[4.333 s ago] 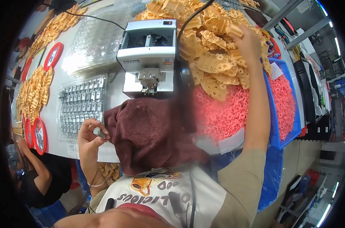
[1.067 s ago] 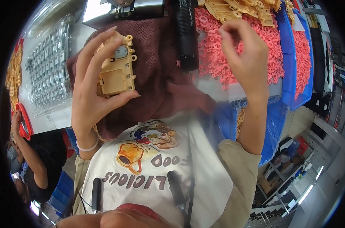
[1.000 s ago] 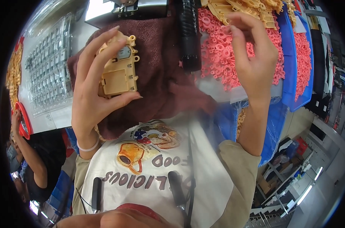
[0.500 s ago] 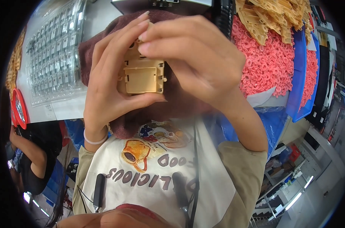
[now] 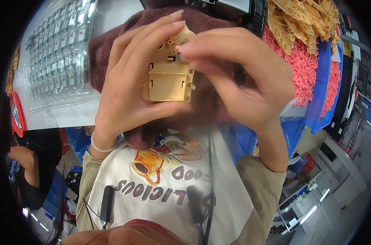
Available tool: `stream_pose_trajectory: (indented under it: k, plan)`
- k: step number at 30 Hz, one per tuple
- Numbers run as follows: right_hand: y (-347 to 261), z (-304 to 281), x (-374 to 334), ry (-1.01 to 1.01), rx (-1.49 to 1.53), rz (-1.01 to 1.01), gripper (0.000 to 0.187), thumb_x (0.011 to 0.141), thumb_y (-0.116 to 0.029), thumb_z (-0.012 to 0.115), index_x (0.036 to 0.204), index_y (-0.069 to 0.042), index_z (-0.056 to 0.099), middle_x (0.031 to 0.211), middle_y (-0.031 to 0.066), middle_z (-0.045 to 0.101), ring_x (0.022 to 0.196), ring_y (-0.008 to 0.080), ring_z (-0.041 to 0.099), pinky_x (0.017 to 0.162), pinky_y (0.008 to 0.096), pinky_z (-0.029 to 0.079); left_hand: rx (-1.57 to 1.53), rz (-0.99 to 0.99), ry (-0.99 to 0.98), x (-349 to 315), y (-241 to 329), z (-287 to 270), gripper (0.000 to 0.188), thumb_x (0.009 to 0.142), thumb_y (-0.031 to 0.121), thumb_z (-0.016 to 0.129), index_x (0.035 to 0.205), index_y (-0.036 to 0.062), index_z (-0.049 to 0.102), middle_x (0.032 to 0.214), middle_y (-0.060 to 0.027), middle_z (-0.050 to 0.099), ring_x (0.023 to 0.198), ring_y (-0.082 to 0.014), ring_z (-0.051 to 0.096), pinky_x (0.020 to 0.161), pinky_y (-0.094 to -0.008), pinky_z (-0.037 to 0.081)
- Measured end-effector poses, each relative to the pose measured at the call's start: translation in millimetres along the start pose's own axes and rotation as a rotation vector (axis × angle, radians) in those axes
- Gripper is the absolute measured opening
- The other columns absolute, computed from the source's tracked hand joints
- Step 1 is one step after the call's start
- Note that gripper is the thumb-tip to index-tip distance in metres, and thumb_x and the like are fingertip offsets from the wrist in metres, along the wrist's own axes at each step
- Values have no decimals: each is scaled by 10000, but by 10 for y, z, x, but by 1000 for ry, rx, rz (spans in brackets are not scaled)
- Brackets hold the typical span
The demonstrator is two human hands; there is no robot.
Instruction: The person assembles a small plastic toy mechanism by inserting gears and pink components into a plastic housing, then secures them using an electric screwdriver.
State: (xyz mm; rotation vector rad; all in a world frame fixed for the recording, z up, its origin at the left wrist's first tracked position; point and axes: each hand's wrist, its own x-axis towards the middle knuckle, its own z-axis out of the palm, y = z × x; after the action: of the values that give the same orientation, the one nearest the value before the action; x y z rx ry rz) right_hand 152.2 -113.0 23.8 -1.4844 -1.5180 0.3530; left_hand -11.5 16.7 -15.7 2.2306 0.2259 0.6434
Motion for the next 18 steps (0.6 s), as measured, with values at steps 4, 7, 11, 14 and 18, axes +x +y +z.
stream_pose_trajectory:
  k: [4,7,11,14,18]
  plan:
    - [26,41,52,-21,-285,-140,269,717,165,710,955,42,684,901,147,707,885,238,677,787,320,538,4,-4,5,-5,-6,14,876,557,318,832,1346,91,528,1409,-73,538,1232,-272,522,1044,-373,355]
    - [59,95,6,40,-319,-185,241,707,106,752,933,42,702,933,143,705,884,225,674,779,304,530,-9,0,12,-5,-6,11,872,562,315,825,1349,91,526,1406,-74,539,1231,-271,523,1047,-368,355]
    - [4,127,-11,64,-359,-41,254,705,64,777,949,36,710,968,146,700,887,217,669,773,300,532,-12,6,12,-18,-21,17,859,573,304,816,1352,90,525,1402,-73,542,1231,-267,523,1049,-367,355]
    - [24,103,-16,-3,-311,-6,249,708,50,785,948,32,720,1027,141,670,900,198,648,783,283,520,-9,-8,3,-27,-2,-3,852,573,283,810,1353,91,526,1398,-72,543,1230,-266,520,1051,-368,356]
    - [22,100,-50,9,-178,187,220,715,28,794,921,29,718,1040,116,608,946,173,580,847,265,467,-15,-7,9,-22,11,-1,844,565,234,805,1349,89,529,1386,-72,550,1225,-268,513,1054,-373,356]
